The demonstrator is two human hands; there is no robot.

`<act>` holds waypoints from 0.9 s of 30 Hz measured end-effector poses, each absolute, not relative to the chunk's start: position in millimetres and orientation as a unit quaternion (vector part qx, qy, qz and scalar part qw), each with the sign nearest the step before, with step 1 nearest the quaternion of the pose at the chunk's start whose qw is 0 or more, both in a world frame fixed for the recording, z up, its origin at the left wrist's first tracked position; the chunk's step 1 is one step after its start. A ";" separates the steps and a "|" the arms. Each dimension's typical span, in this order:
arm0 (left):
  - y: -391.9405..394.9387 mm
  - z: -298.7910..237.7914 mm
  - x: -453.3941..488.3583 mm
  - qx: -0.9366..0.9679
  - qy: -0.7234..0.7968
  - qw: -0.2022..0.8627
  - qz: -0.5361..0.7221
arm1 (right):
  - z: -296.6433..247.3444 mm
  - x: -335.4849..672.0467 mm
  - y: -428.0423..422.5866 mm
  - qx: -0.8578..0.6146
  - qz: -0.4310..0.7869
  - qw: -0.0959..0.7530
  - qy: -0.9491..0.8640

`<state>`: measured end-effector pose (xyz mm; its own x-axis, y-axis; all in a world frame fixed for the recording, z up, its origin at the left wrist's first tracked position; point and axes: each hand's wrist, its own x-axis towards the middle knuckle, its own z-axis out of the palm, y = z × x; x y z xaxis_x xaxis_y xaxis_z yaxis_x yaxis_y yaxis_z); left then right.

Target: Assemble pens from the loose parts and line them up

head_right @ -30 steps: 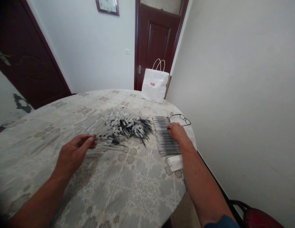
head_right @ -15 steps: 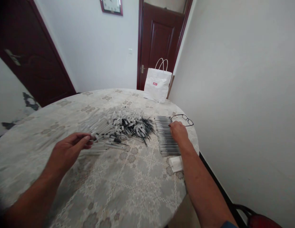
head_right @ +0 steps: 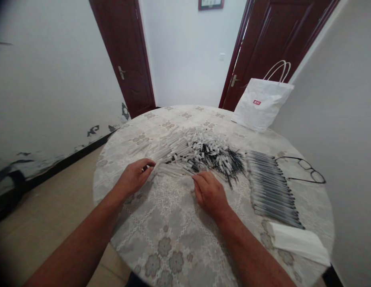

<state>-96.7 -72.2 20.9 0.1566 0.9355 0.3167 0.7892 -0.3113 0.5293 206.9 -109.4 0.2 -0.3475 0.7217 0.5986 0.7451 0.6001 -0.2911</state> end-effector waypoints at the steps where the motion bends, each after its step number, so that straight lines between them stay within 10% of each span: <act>1: -74.5 18.5 -98.8 0.755 0.572 0.118 0.298 | -7.8 205.4 -111.0 -0.436 -0.008 0.342 -0.832; 27: -83.2 -5.9 -53.1 0.819 0.556 0.033 0.141 | -27.8 238.8 -87.6 -0.609 -0.085 0.226 -0.756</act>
